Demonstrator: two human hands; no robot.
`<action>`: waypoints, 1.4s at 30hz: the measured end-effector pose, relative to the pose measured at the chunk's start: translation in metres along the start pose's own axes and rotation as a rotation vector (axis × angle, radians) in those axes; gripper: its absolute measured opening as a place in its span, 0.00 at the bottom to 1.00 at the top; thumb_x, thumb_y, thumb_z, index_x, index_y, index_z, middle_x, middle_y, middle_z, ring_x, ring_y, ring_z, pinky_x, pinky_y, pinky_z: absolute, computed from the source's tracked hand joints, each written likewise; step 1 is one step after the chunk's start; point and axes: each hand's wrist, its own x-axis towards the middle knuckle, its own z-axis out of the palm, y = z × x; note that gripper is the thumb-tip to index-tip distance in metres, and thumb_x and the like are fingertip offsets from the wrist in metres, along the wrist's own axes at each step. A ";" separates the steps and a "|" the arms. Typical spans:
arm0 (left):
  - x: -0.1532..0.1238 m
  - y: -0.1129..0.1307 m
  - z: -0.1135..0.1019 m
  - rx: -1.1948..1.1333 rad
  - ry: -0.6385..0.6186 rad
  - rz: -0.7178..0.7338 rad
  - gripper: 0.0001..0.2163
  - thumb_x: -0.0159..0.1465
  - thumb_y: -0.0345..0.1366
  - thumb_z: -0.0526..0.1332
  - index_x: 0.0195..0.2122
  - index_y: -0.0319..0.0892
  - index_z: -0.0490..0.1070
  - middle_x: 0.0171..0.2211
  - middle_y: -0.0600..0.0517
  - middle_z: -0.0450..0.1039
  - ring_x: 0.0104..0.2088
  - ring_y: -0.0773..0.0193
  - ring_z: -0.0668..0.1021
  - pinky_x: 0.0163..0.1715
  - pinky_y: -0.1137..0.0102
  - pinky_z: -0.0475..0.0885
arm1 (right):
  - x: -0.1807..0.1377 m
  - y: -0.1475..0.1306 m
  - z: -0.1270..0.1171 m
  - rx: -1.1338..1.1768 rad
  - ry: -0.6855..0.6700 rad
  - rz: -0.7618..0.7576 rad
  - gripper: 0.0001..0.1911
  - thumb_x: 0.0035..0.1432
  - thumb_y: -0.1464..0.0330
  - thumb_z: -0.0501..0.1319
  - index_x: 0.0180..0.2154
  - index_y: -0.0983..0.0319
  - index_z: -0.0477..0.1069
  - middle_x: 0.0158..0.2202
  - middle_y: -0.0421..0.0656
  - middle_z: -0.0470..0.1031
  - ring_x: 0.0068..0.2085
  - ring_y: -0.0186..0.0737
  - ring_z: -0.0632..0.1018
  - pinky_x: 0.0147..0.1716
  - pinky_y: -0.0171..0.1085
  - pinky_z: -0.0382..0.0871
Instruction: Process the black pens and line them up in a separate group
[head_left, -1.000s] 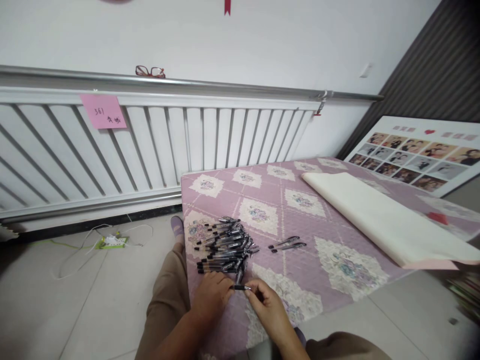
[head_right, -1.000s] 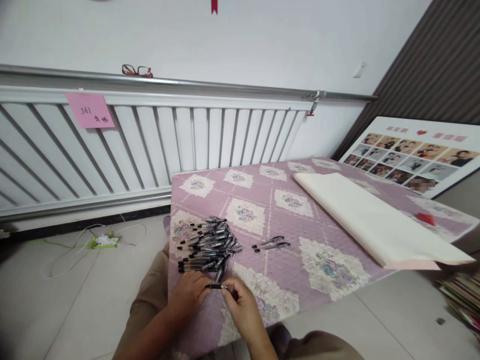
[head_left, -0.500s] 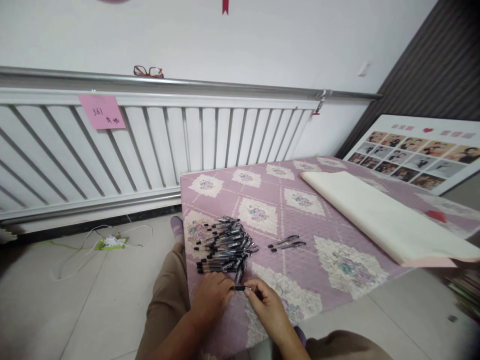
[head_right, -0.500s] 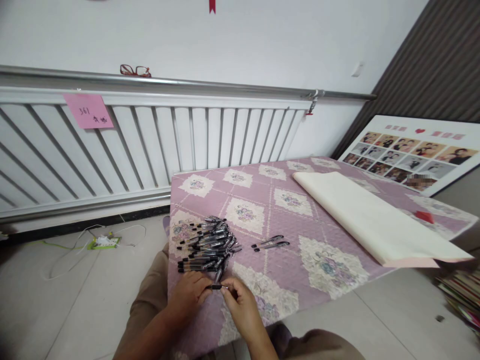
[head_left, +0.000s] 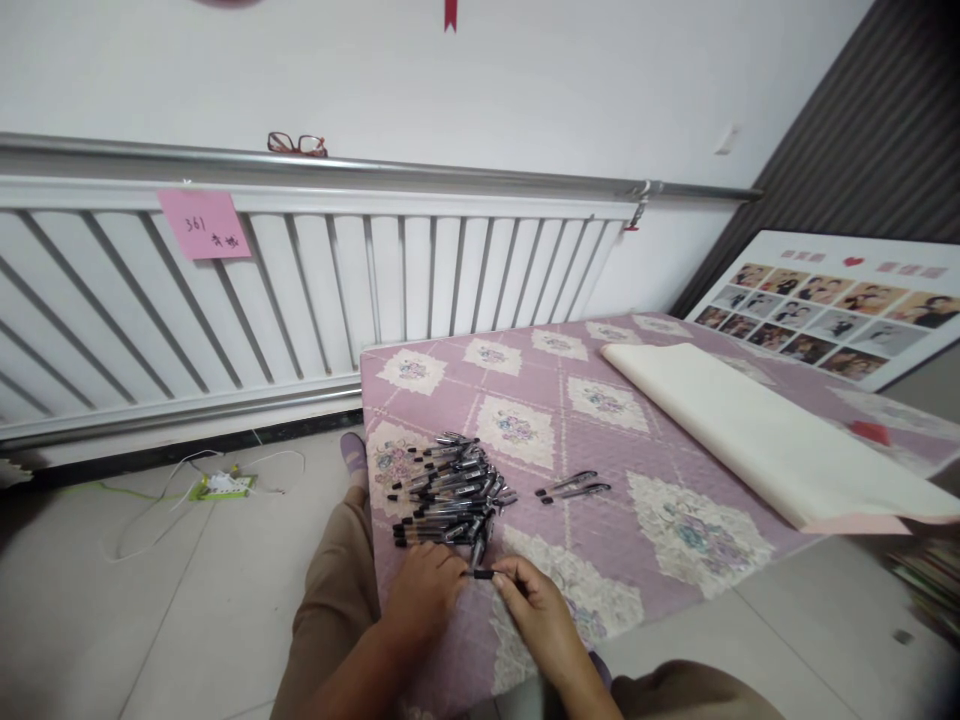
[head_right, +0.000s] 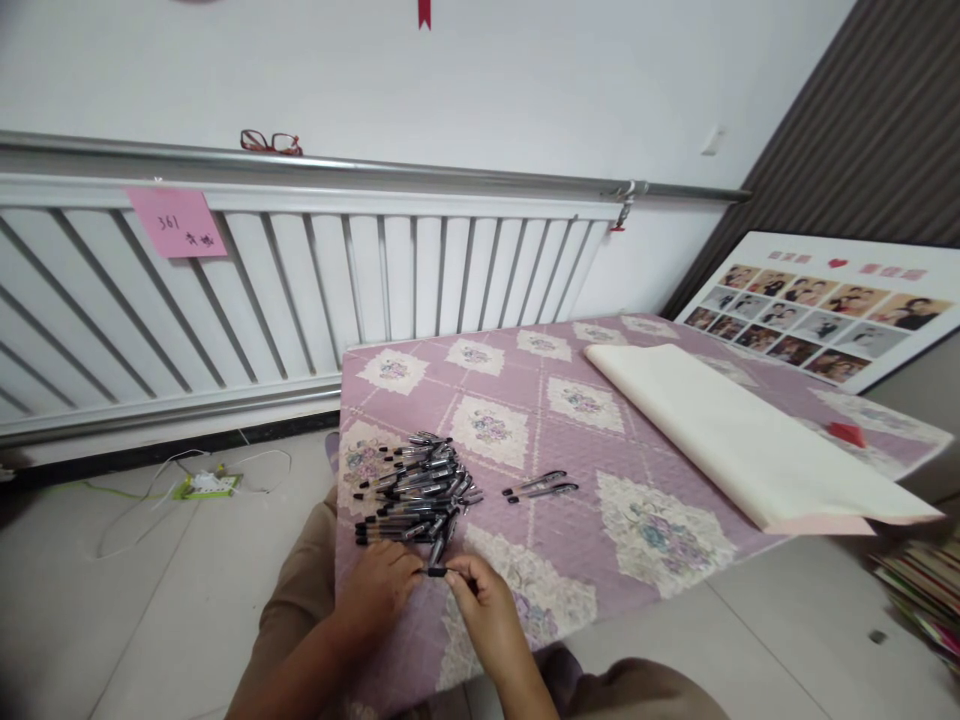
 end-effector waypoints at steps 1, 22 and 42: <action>0.000 0.000 0.000 -0.006 0.011 0.004 0.05 0.66 0.33 0.56 0.38 0.44 0.71 0.37 0.52 0.72 0.39 0.60 0.71 0.43 0.63 0.64 | 0.000 0.000 0.000 -0.014 -0.002 -0.008 0.11 0.54 0.59 0.59 0.30 0.60 0.73 0.28 0.40 0.76 0.32 0.40 0.75 0.32 0.35 0.67; 0.000 0.002 -0.003 0.027 0.000 -0.015 0.06 0.66 0.34 0.55 0.41 0.47 0.71 0.38 0.53 0.72 0.40 0.60 0.71 0.44 0.63 0.62 | -0.001 0.007 0.003 -0.064 0.035 -0.055 0.11 0.56 0.60 0.57 0.31 0.59 0.72 0.28 0.41 0.75 0.31 0.41 0.75 0.32 0.35 0.67; -0.003 0.002 -0.005 -0.138 0.035 -0.050 0.03 0.63 0.30 0.57 0.35 0.43 0.70 0.36 0.52 0.70 0.38 0.61 0.71 0.40 0.67 0.66 | -0.003 0.007 0.001 -0.005 -0.016 -0.002 0.12 0.53 0.64 0.60 0.41 0.59 0.72 0.31 0.40 0.75 0.34 0.40 0.75 0.35 0.35 0.67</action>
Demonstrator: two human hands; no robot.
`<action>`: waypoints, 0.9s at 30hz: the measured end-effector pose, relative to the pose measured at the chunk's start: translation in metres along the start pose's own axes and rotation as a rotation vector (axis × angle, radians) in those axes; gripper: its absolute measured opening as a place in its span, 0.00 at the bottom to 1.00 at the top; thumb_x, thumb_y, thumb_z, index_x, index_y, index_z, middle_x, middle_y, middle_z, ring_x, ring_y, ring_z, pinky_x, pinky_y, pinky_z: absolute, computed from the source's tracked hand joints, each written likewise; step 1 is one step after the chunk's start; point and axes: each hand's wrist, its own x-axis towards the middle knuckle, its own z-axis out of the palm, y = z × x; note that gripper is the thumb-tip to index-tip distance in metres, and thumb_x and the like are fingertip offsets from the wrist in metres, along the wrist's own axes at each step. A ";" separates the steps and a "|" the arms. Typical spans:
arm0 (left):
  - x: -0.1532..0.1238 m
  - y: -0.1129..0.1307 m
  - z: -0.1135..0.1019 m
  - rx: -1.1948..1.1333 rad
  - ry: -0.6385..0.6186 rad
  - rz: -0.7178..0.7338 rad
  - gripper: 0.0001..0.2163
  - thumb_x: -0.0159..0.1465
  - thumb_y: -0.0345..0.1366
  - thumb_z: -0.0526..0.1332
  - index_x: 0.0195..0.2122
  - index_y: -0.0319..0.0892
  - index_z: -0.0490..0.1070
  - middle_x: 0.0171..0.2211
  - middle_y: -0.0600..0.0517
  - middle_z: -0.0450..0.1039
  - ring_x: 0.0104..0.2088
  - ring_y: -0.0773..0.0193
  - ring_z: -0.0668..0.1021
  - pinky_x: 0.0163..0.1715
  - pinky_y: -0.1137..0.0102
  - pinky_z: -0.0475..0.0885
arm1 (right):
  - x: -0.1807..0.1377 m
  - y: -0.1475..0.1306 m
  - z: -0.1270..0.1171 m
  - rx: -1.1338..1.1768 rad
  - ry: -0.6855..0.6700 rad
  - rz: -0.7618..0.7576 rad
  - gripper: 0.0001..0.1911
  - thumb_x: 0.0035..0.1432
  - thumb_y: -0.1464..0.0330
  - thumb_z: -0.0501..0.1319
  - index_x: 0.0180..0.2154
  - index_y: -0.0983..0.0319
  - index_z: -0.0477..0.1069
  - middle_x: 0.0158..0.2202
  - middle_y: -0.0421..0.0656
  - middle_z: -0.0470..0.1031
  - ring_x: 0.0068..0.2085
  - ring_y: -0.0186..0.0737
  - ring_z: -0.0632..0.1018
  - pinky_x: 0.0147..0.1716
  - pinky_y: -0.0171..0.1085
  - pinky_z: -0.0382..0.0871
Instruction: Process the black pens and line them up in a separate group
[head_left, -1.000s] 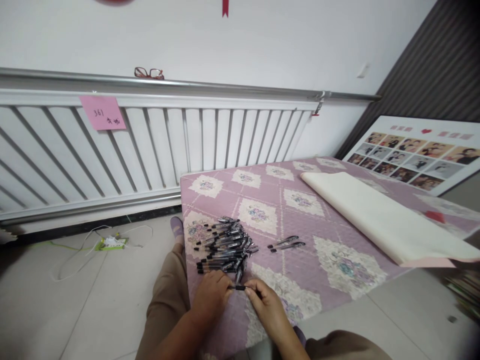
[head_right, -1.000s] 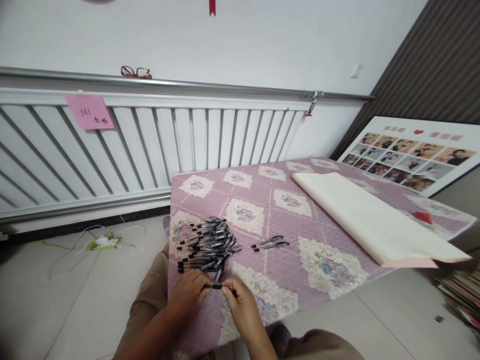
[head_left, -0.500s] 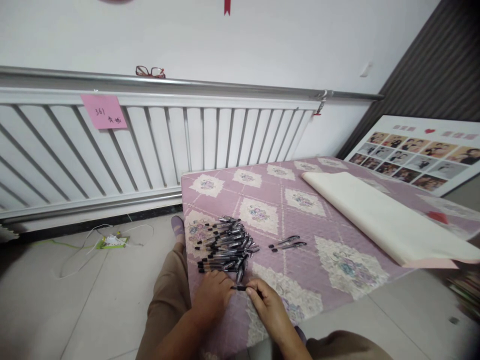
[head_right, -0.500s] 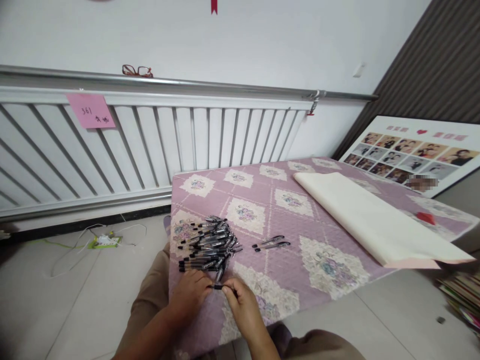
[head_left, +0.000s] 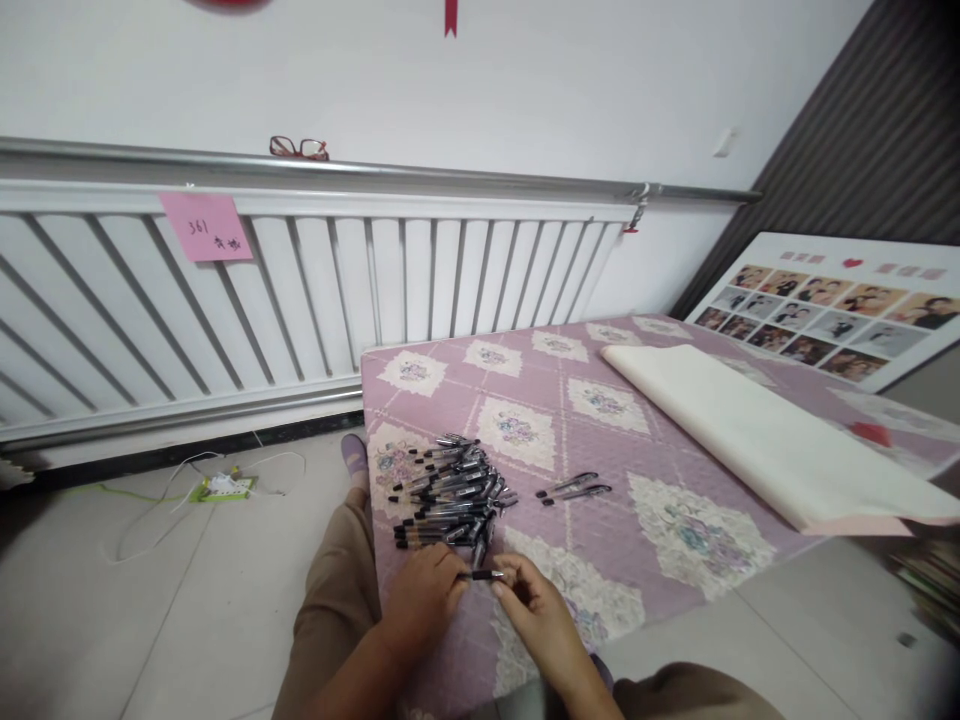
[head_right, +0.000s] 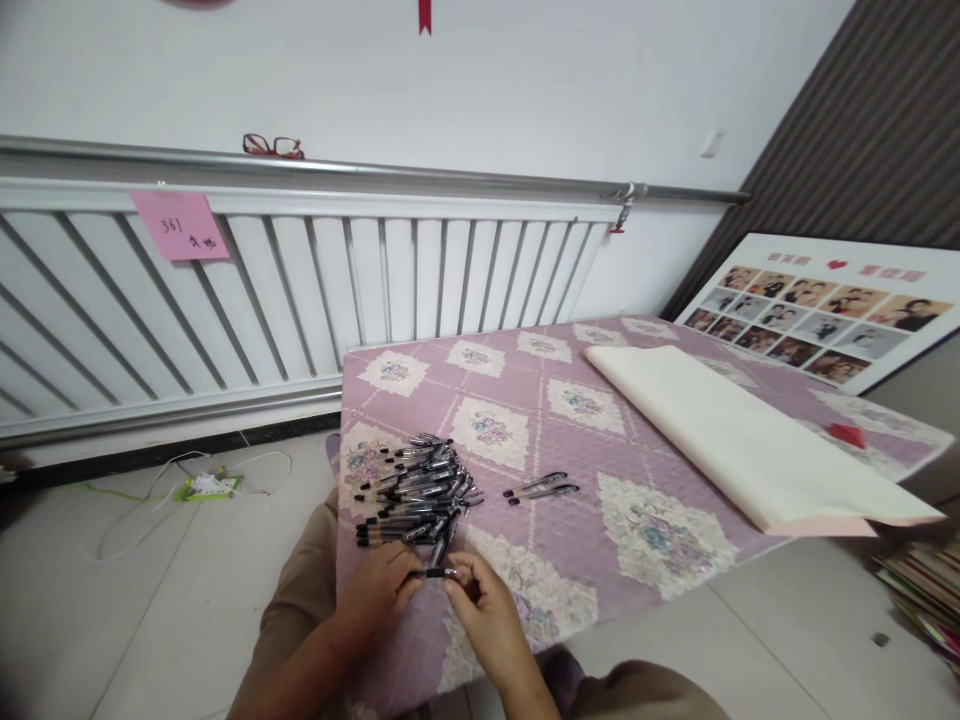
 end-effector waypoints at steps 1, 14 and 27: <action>0.000 0.000 0.000 -0.006 -0.002 -0.006 0.04 0.63 0.30 0.57 0.36 0.43 0.70 0.36 0.52 0.70 0.38 0.61 0.71 0.40 0.67 0.66 | 0.000 0.000 -0.001 0.014 0.010 0.007 0.12 0.53 0.64 0.59 0.40 0.60 0.72 0.30 0.40 0.74 0.33 0.40 0.75 0.35 0.35 0.67; 0.000 0.002 -0.005 0.045 -0.062 -0.031 0.04 0.64 0.31 0.57 0.36 0.43 0.71 0.37 0.52 0.71 0.39 0.61 0.71 0.40 0.67 0.66 | 0.001 0.001 0.001 -0.096 -0.036 -0.065 0.11 0.60 0.61 0.54 0.31 0.60 0.68 0.29 0.40 0.71 0.33 0.39 0.72 0.34 0.34 0.64; 0.000 0.003 -0.001 0.060 -0.035 -0.006 0.08 0.64 0.30 0.56 0.42 0.46 0.71 0.38 0.52 0.71 0.39 0.60 0.73 0.39 0.67 0.67 | 0.000 0.004 0.002 -0.048 -0.003 -0.043 0.11 0.58 0.61 0.55 0.31 0.60 0.71 0.29 0.41 0.74 0.34 0.41 0.74 0.35 0.35 0.66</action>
